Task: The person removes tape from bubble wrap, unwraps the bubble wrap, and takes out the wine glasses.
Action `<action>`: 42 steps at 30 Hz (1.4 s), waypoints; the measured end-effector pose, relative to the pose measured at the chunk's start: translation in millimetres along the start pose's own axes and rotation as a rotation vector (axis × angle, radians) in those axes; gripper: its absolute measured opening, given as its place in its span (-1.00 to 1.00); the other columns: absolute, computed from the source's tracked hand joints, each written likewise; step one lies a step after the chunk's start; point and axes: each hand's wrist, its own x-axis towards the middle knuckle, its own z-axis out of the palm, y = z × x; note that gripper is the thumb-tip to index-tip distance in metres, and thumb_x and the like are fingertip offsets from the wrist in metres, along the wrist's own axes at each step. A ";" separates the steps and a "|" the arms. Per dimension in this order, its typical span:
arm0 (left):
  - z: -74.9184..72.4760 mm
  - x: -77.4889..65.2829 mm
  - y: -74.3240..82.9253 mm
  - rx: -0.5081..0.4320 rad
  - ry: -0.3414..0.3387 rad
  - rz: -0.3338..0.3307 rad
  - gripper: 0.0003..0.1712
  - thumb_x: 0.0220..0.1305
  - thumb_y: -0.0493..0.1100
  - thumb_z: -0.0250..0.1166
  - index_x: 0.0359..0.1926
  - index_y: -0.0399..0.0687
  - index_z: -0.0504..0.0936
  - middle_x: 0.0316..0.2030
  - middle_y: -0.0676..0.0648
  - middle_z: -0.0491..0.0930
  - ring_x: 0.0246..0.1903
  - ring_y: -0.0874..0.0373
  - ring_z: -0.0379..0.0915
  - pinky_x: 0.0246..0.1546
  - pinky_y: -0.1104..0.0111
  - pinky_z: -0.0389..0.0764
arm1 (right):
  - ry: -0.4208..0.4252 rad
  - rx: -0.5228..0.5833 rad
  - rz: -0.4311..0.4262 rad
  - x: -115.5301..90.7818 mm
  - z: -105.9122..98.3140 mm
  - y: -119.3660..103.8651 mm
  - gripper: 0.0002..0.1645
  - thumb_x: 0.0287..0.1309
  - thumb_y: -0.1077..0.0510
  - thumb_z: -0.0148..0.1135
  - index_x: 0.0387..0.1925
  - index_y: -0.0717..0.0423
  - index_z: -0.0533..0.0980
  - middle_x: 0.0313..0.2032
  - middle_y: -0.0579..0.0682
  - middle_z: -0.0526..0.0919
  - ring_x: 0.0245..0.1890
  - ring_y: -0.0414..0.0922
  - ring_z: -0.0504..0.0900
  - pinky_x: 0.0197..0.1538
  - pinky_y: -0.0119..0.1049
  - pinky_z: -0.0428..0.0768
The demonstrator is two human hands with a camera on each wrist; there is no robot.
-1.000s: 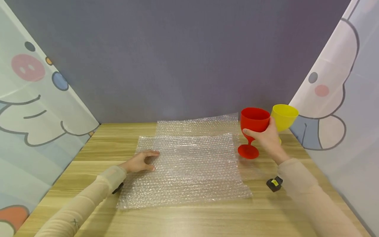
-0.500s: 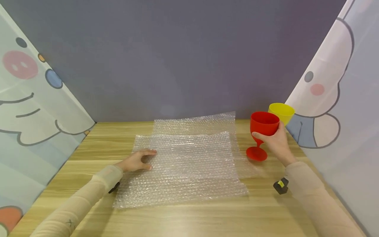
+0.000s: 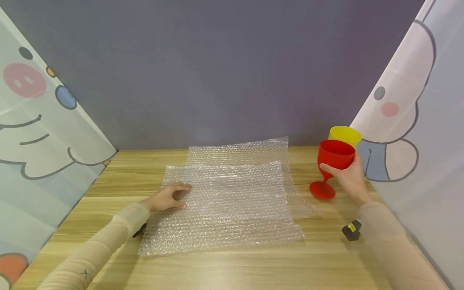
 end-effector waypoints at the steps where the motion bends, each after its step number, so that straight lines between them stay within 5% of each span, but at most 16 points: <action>1: 0.1 -0.2 0.6 -0.003 -0.002 -0.003 -0.20 -0.11 -0.01 0.41 0.20 -0.10 0.37 0.27 -0.07 0.27 0.33 -0.13 -0.02 0.32 -0.07 0.02 | 0.003 -0.001 0.004 -0.2 -1.1 1.7 0.07 0.01 -0.14 0.25 0.37 -0.06 -0.19 0.21 0.08 0.11 0.02 -0.11 0.19 -0.03 -0.32 0.36; 12: -2.4 -4.5 -1.5 0.006 -0.001 -0.017 -0.20 -0.10 0.03 0.40 0.21 -0.07 0.36 0.29 -0.06 0.25 0.34 -0.15 -0.05 0.30 -0.12 -0.01 | 0.041 0.015 0.071 0.6 -10.9 16.8 0.09 0.04 -0.14 0.22 0.37 -0.10 -0.27 0.33 0.13 -0.03 0.14 0.01 0.09 0.24 -0.03 0.29; 26: -3.0 -3.3 -1.1 0.003 0.008 -0.022 -0.20 -0.10 0.03 0.41 0.21 -0.06 0.37 0.29 -0.06 0.25 0.34 -0.15 -0.06 0.31 -0.12 -0.03 | 0.093 0.047 0.108 -0.4 -29.5 26.3 0.08 0.01 -0.15 0.24 0.35 -0.19 -0.27 0.16 -0.32 0.06 0.12 -0.10 0.09 0.32 -0.09 0.22; 42: 0.6 0.4 0.1 0.025 0.012 -0.016 -0.20 -0.11 0.02 0.41 0.20 -0.06 0.38 0.27 -0.04 0.28 0.33 -0.13 -0.02 0.32 -0.08 0.00 | 0.113 0.049 0.096 -0.6 -34.4 37.6 0.10 0.00 -0.10 0.27 0.34 -0.23 -0.28 0.17 -0.36 0.04 0.12 -0.15 0.09 0.33 -0.13 0.21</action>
